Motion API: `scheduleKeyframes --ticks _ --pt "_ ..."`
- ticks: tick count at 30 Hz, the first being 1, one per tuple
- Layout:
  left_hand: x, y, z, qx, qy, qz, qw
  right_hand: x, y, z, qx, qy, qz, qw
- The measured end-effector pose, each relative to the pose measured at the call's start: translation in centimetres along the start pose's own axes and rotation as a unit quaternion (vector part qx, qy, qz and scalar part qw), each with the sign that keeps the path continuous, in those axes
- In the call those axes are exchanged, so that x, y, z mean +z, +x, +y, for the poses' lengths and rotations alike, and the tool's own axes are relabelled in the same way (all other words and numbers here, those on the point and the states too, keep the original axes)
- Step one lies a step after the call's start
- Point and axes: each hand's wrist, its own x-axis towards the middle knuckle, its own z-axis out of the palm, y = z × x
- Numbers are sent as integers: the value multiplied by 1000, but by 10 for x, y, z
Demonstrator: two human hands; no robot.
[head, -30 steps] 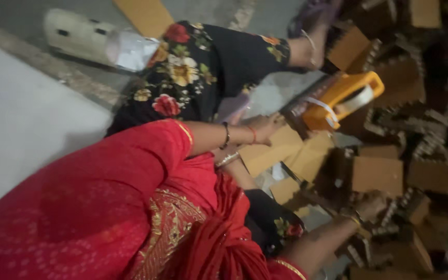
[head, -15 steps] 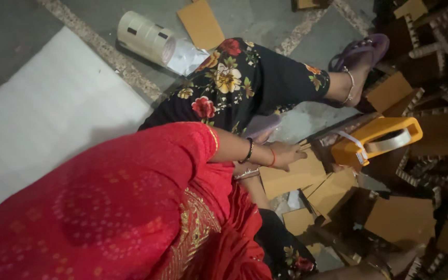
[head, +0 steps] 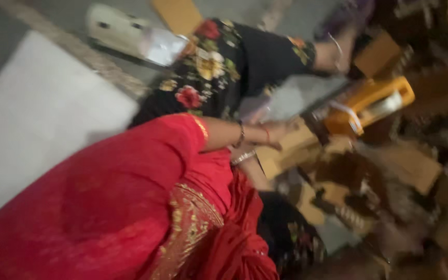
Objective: The person sits on the floor and assembles small cardboard boxes by folding flaps and securing them with tape from a handheld dispenser. They repeatedly pick up flat pieces, fold them into box shapes, apply tape, and place the finished boxes into a growing pile.
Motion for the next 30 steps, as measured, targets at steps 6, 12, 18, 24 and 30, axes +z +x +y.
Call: scheduleKeyframes --ticks 6,12,18,24,30 --pt "-6 26 -10 -121 -85 -43 988 -5 -60 -60 -295 -214 -200 910" --pt "-31 23 11 96 87 85 988 -16 -39 -92 -174 -254 -132 942" --pt "-50 52 50 130 159 -10 979 11 -14 -39 -5 -157 -205 966" --pt "-31 97 42 117 273 -106 949 45 -29 33 -9 -162 -267 950" --pt "-14 109 9 196 343 -119 911 15 -23 16 76 -1 -305 949"
